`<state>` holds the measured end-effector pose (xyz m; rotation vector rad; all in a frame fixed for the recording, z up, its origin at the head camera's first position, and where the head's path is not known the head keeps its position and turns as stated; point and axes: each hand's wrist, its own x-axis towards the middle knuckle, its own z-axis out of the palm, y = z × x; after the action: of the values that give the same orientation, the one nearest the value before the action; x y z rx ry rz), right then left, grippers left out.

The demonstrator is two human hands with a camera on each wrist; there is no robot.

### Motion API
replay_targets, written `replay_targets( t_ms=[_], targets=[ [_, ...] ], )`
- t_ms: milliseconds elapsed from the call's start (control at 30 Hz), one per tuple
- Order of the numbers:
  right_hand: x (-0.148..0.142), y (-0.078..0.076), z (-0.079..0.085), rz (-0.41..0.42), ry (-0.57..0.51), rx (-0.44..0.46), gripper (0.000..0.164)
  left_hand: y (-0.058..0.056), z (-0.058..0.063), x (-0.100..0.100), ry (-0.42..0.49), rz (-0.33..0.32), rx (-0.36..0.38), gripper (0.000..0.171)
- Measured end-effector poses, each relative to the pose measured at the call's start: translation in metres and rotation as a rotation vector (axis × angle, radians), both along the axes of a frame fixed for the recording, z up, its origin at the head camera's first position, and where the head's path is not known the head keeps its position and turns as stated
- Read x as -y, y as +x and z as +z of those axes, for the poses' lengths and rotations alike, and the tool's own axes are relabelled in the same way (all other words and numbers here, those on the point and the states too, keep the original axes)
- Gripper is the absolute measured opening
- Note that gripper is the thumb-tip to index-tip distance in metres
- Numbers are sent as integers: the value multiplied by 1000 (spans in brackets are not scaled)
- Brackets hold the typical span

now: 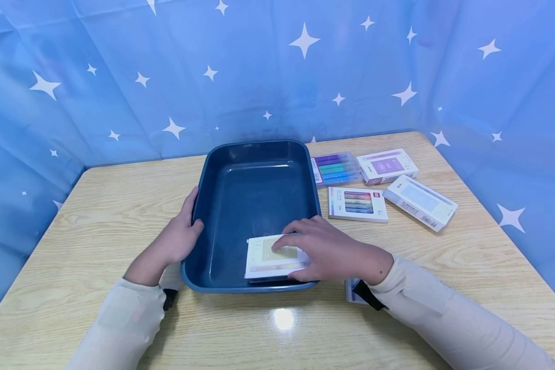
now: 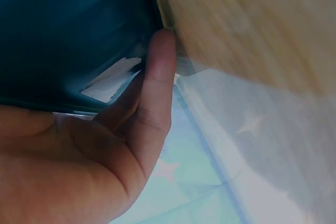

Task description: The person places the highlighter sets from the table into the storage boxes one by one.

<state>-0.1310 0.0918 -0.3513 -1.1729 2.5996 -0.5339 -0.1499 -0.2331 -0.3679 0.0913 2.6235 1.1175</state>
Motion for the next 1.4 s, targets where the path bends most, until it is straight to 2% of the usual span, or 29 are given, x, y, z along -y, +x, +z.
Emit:
replay_targets(
  t_ms=[933,1200,1400],
  targets=[
    [0,-1,1,-16,24,21,45,0,2,-1,1,-4,4,72],
    [0,-1,1,17,57,-30,30,0,2,-1,-12,-3,-1,72],
    [-2,0,-2,48,71,-84,30,-1,1,0,-8,-4,-2,72]
  ],
)
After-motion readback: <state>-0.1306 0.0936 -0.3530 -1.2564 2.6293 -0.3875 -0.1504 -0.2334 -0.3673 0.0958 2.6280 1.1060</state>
